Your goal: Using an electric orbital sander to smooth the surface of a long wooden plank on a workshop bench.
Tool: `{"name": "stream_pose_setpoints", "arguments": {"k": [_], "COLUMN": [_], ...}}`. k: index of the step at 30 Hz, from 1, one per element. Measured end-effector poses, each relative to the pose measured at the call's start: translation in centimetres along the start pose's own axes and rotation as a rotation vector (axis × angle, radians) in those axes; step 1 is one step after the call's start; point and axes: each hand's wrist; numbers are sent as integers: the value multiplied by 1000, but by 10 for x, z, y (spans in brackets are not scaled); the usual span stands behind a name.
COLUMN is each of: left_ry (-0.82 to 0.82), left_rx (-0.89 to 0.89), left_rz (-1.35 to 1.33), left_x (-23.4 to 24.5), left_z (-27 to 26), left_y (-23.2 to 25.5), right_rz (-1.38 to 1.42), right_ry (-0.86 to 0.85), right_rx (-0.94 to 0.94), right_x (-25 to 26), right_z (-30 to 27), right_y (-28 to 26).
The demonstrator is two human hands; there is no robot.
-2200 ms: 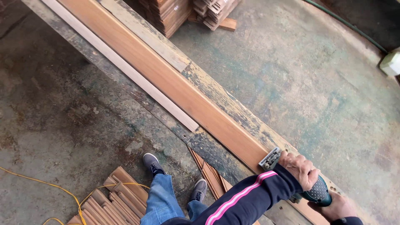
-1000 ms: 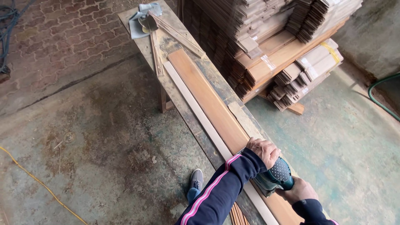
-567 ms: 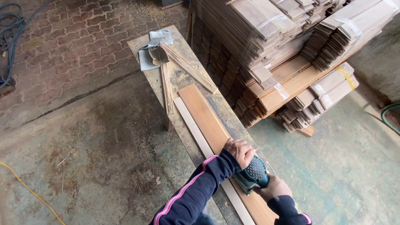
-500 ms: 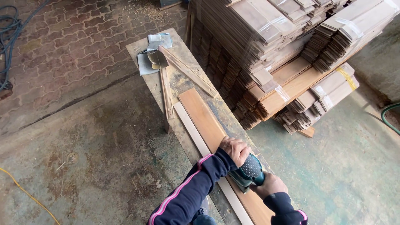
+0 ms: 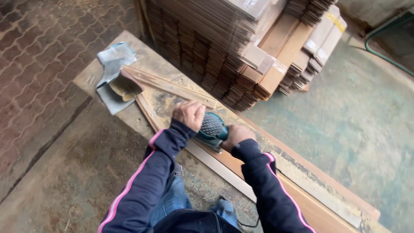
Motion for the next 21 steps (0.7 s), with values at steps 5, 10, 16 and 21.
{"name": "stream_pose_setpoints", "arguments": {"k": [5,10,16,21], "left_ry": [-147,-203,-129,-148], "left_rx": [-51,-13,-95,-49], "left_rz": [96,107,-98,-212], "left_x": [47,-4,-84,-159], "left_z": [34,11,-38,-96], "left_y": [-24,-5,104,184], "right_rz": [63,124,125,44], "right_ry": [79,61,1,-45], "right_rx": [43,-39,-274,-447], "right_x": [-14,-26,-33,-80], "right_z": [27,-8,-108,-188], "right_y": [-36,8,99,208]}}
Point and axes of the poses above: each hand's wrist, its own z-axis towards the middle knuckle, its own x-axis out of the back of the hand, y = z × x, and after that the axes turned 9 degrees about x, right-handed
